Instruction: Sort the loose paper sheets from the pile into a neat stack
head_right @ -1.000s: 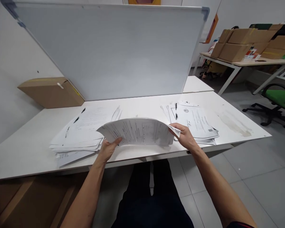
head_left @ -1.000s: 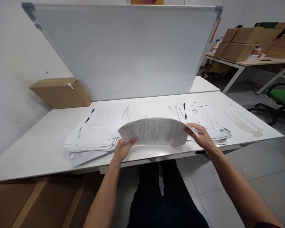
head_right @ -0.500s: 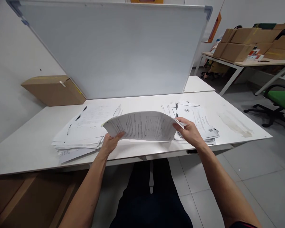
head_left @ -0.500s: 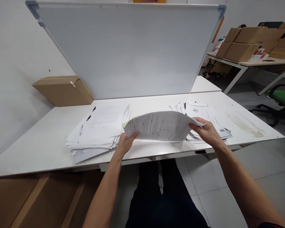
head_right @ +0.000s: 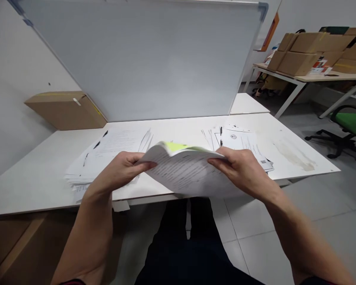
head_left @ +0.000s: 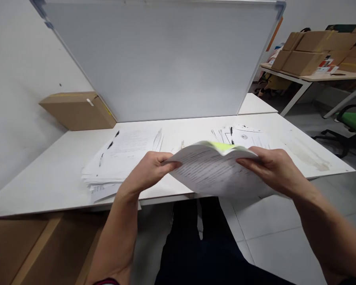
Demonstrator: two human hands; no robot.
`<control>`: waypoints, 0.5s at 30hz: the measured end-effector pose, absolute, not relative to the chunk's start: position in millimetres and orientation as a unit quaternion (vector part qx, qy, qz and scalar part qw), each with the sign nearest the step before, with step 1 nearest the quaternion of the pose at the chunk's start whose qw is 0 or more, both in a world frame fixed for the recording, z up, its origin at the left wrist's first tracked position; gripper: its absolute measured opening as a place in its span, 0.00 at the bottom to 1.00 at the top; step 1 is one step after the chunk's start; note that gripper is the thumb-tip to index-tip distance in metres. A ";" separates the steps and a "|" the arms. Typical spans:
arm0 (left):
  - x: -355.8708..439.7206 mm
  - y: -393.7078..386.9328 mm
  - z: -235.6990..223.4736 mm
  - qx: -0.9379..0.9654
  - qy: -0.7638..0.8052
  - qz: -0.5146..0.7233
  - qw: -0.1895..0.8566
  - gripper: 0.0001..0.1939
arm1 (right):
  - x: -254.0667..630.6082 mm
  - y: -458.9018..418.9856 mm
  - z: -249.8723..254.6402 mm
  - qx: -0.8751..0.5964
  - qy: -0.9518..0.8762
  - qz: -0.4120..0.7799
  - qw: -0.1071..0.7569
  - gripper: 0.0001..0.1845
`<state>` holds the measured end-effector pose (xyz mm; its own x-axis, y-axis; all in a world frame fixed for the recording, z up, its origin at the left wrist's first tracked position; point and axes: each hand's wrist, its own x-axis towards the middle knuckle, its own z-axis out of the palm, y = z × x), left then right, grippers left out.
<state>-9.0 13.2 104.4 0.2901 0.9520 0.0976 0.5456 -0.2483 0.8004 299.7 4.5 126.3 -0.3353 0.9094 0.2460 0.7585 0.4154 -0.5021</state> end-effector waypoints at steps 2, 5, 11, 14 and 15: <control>-15.8 19.6 85.0 0.685 0.533 0.320 0.379 0.13 | 308.7 5.1 97.0 -0.555 -0.731 0.303 0.257 0.14; -16.1 33.6 33.7 0.611 0.566 0.365 0.417 0.14 | 314.4 4.4 36.5 -0.564 -0.585 0.538 0.225 0.18; 6.4 53.2 -47.0 0.605 0.649 0.371 0.275 0.13 | 311.2 -5.8 -30.0 -0.574 -0.472 0.600 0.297 0.17; 13.9 58.0 -54.6 0.619 0.630 0.414 0.223 0.18 | 312.3 -6.5 -22.4 -0.568 -0.437 0.628 0.304 0.16; 15.5 59.0 -54.9 0.636 0.618 0.414 0.204 0.19 | 312.8 -5.5 -18.3 -0.568 -0.429 0.632 0.305 0.15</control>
<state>15.5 59.0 -54.9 -0.1070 0.9555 0.2749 0.6169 -0.1531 0.7720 312.8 -5.5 -18.3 -0.1688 0.8736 -0.4564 0.1018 -0.4451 -0.8897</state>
